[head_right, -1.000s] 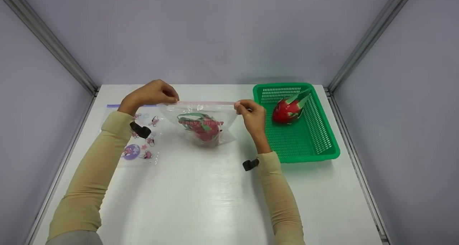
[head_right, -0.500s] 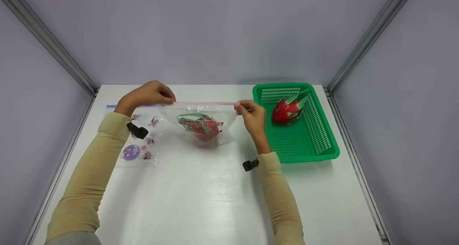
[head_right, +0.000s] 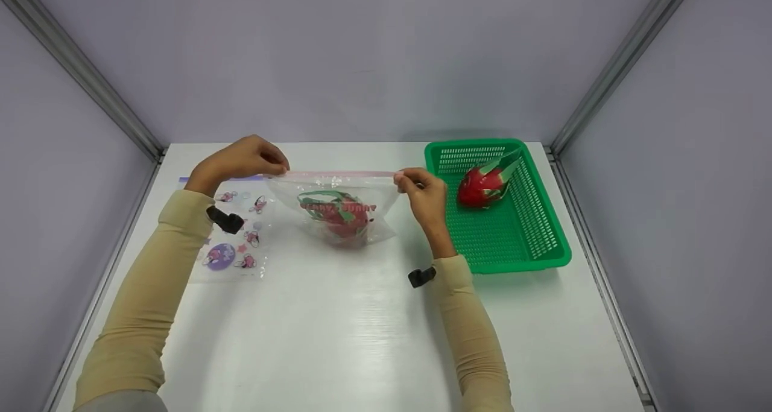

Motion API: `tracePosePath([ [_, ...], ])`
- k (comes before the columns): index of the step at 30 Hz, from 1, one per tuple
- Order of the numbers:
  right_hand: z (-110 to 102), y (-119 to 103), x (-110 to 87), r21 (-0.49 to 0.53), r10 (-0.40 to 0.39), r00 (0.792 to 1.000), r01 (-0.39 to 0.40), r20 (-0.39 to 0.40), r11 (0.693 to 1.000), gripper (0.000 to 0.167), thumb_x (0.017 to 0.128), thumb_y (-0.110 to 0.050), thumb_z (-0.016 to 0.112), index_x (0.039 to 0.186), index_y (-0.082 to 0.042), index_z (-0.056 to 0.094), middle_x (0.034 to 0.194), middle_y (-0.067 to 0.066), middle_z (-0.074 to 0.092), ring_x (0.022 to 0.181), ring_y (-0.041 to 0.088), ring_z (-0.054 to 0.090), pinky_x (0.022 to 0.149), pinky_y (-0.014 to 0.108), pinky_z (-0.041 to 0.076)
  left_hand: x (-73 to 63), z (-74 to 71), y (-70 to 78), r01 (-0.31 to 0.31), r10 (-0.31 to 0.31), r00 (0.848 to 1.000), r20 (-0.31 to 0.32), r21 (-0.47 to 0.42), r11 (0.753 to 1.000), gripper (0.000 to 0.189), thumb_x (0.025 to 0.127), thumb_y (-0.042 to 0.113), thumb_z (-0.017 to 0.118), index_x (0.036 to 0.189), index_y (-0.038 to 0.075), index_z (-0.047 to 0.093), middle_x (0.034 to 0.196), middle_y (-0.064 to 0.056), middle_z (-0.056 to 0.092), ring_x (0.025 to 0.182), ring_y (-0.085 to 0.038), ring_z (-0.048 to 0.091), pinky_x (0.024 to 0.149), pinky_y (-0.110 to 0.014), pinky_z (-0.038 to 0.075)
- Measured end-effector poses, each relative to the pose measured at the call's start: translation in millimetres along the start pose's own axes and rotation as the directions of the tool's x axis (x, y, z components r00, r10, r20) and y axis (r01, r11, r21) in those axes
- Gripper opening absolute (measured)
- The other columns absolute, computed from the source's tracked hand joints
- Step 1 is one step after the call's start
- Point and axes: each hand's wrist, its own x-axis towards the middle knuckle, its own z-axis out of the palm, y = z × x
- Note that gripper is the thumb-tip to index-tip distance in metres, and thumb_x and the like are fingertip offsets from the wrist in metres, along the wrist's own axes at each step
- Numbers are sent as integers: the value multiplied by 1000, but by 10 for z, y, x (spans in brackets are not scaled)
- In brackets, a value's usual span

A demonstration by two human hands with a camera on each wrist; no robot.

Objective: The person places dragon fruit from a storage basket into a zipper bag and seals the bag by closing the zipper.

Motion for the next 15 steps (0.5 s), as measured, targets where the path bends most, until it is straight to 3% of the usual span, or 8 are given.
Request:
tracePosePath([
  [6,-16,42,10,-2,-11,1000,11,3,1000,12,98,4,71,103,15,75,90,11,75,76,16,70,78,20,62,-31,-19,-27,10,-10,1000,1,-23,1000,28,102,17,67,120,0,79,127,-20,74,109,-35,71,103,-53,58],
  [15,-56,301,76,10,9,1000,-9,2,1000,11,98,-1,74,104,8,78,94,11,76,78,16,71,79,22,63,-82,-54,-89,23,-23,1000,-2,-40,999,27,102,18,67,119,1,79,124,-20,75,106,-35,71,101,-54,58],
])
